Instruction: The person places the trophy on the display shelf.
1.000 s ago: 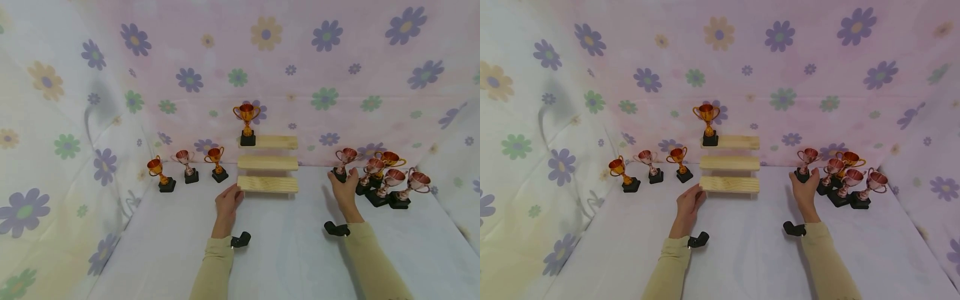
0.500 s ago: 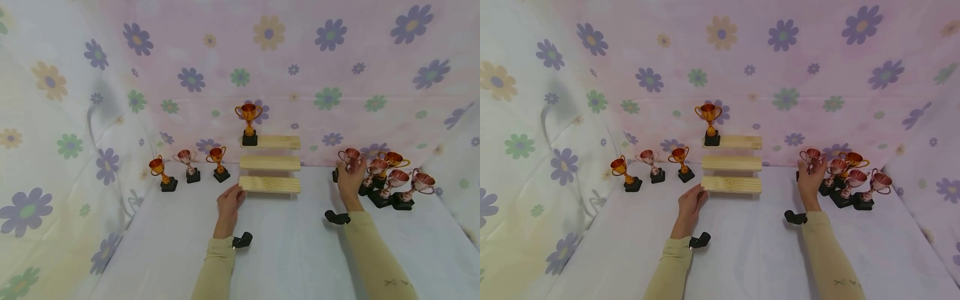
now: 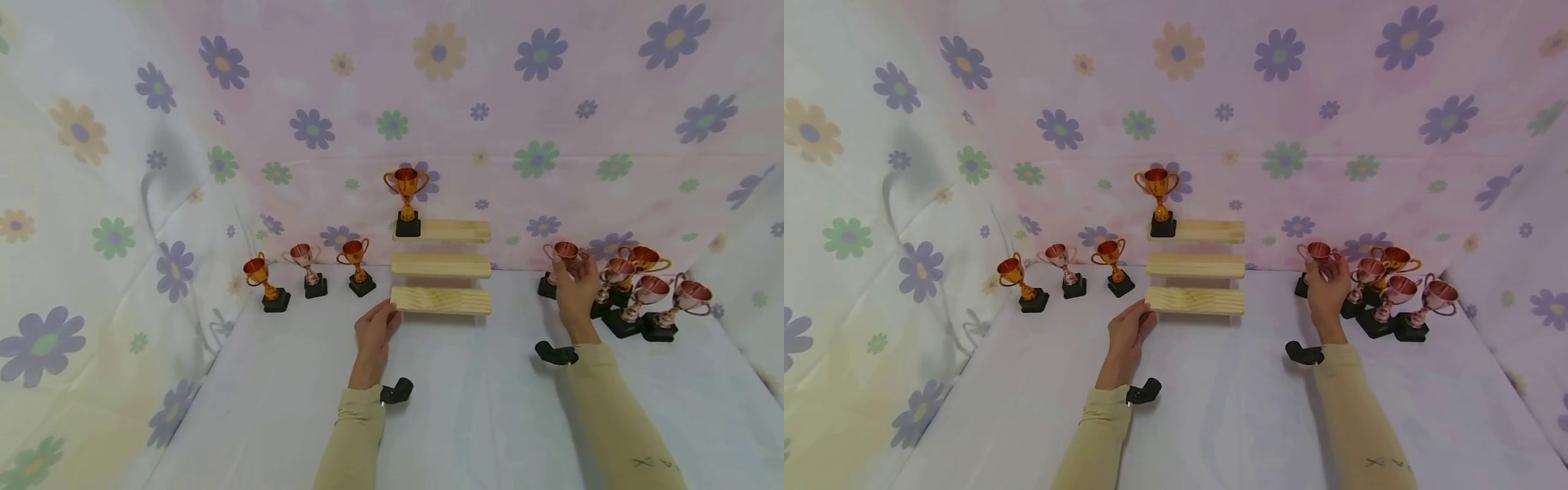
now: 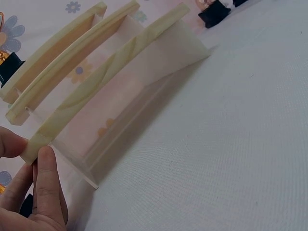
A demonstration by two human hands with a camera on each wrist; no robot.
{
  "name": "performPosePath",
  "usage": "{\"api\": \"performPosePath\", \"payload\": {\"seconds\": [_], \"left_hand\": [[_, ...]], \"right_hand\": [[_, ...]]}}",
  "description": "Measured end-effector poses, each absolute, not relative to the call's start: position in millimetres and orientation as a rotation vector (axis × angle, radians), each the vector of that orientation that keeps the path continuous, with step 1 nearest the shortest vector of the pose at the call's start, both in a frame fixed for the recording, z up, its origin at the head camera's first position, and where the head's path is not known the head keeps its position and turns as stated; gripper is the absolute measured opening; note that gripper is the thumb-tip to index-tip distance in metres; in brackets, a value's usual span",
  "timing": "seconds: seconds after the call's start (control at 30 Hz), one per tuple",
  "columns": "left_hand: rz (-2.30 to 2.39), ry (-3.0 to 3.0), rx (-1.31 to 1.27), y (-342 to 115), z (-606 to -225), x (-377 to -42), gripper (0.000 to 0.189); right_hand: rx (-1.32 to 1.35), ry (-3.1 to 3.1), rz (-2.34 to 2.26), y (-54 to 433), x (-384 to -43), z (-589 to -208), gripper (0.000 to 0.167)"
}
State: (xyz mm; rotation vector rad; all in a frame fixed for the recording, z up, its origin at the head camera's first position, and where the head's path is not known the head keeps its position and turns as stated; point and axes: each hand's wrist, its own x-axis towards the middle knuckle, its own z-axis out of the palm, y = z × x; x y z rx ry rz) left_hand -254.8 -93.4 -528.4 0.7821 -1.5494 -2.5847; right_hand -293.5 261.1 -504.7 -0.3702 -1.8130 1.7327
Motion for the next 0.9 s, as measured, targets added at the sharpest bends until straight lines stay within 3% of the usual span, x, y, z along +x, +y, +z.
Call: {"api": "performPosePath", "payload": {"seconds": [0.57,0.9], "left_hand": [[-2.598,-1.541,0.794,-94,-528,-255,0.033],[-2.613,-1.529,0.775,-94,-526,-254,0.033]], "right_hand": [[-0.118,-2.034,1.561,250,-291,-506,0.047],[0.11,-2.001,1.545,221,-260,-459,0.041]]}}
